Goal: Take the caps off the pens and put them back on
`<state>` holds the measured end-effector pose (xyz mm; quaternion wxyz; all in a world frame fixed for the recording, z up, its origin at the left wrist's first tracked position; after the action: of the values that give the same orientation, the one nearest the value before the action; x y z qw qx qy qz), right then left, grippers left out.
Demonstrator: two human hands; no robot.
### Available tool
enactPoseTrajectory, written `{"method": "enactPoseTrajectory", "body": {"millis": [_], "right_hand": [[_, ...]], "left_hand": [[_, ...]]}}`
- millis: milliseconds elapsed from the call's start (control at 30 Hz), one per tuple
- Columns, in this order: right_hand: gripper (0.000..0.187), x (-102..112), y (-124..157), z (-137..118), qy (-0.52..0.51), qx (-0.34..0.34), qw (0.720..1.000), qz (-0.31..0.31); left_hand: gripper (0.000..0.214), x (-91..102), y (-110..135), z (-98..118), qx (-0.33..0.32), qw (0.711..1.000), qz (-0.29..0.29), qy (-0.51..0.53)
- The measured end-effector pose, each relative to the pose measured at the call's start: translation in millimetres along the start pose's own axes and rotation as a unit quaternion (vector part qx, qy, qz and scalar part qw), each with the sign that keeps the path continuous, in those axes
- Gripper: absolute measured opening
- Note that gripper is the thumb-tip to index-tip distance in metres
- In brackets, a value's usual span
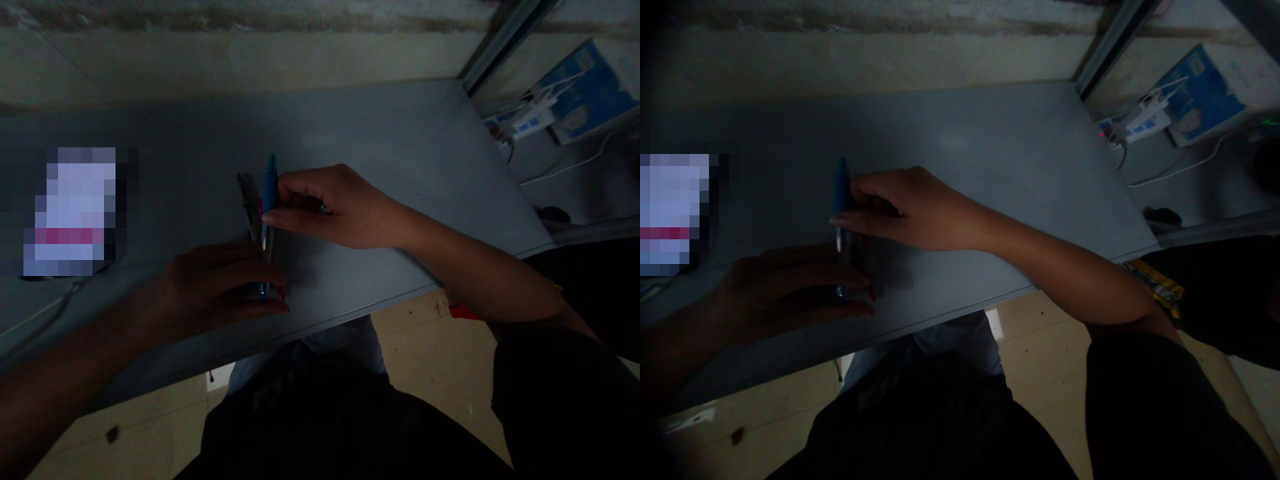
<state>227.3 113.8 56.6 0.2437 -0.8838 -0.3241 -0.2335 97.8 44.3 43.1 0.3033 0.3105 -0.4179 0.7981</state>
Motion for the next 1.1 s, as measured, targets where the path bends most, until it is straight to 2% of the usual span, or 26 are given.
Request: {"method": "enactPoseTrajectory", "body": {"millis": [233,400,600,1100], "right_hand": [[0.034,-4.3,-0.5,1.2,0.025,-0.017,0.999,-0.027],[0.034,-5.0,0.2,1.8,0.035,-0.028,0.998,-0.035],[0.031,-1.5,0.3,-0.9,0.028,-0.012,0.999,-0.016],[0.032,-4.9,1.0,-0.8,0.049,-0.003,0.998,-0.028]], "left_hand": [[0.018,-2.6,3.9,-4.1,0.017,1.0,-0.013,0.006],[0.022,-0.4,1.1,-0.1,-0.008,1.0,-0.001,-0.005],[0.022,0.6,2.9,-1.1,0.009,1.0,-0.005,0.001],[0.018,-3.1,2.4,-2.2,0.01,1.0,-0.02,0.011]]}}
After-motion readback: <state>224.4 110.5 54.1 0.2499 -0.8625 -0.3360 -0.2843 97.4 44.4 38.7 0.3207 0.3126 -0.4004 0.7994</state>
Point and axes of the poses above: each hand's wrist, its own y-axis away from the middle knuckle, its own x-axis out of the back of the hand, z = x × y, the point moved 10 cm from there along -y, towards the middle knuckle, and after that the axes turned 3 degrees about z, right-handed, at the moved point
